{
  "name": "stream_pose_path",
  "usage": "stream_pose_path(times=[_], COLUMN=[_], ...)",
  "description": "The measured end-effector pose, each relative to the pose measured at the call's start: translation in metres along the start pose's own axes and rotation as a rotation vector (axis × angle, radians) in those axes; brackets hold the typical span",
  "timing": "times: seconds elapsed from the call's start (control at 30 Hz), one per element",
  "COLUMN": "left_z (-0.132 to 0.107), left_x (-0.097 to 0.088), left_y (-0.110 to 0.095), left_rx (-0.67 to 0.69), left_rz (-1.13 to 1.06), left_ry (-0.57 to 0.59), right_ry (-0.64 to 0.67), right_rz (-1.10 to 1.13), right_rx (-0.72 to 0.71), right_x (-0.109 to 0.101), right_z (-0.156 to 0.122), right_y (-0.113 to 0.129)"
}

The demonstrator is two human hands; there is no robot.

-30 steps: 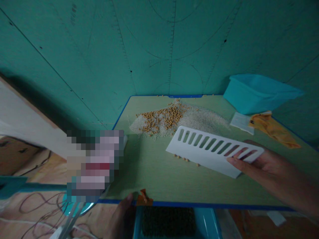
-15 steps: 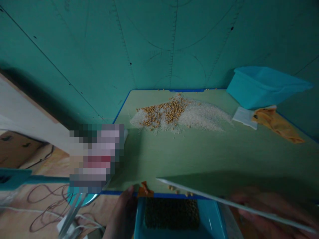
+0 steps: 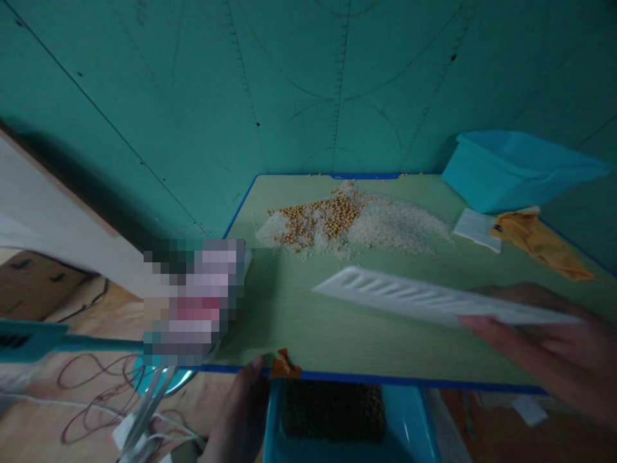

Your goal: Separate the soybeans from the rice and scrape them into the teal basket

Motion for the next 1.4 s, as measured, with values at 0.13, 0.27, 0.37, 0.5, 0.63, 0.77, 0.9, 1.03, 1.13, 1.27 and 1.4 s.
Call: stream_pose_path(times=[0.13, 0.27, 0.37, 0.5, 0.63, 0.77, 0.9, 1.03, 1.13, 1.27, 1.4], left_z=[0.0, -0.001, 0.0, 0.003, 0.006, 0.006, 0.006, 0.008, 0.009, 0.008, 0.009], left_x=[0.001, 0.002, 0.001, -0.003, -0.006, -0.003, 0.003, 0.0, -0.003, -0.006, -0.005], left_y=[-0.001, -0.002, -0.004, -0.005, -0.004, -0.001, -0.001, -0.004, -0.002, -0.003, 0.0], left_rx=[0.008, 0.032, 0.076, 0.088, 0.075, 0.016, 0.004, 0.056, 0.037, 0.06, 0.047], left_rz=[0.001, -0.017, -0.02, -0.012, -0.013, -0.03, -0.049, -0.042, 0.0, 0.03, 0.019], left_ry=[0.019, 0.033, 0.016, -0.003, 0.031, 0.065, 0.103, 0.103, 0.109, 0.095, 0.106], right_ry=[-0.04, -0.123, -0.1, -0.06, -0.063, -0.035, 0.005, 0.054, 0.08, 0.141, 0.168], right_rz=[-0.004, 0.029, 0.008, -0.068, -0.112, -0.124, -0.138, -0.116, -0.086, -0.047, 0.007], right_rx=[-0.117, -0.233, -0.298, -0.325, -0.346, -0.382, -0.409, -0.42, -0.393, -0.326, -0.273], right_x=[0.002, 0.014, 0.03, 0.044, 0.043, 0.04, 0.04, 0.04, 0.039, 0.036, 0.031], right_z=[0.062, 0.108, 0.13, 0.14, 0.133, 0.12, 0.105, 0.089, 0.076, 0.061, 0.046], right_y=[0.039, 0.059, 0.066, 0.07, 0.07, 0.069, 0.068, 0.067, 0.064, 0.06, 0.056])
Point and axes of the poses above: each hand's wrist, its own z-axis towards the middle knuckle, its own x-axis out of the palm, y = z × x, the point moved 7 cm from there along z, towards the middle knuckle, and after that the axes turned 1 degree about -x, right-handed, at the moved point
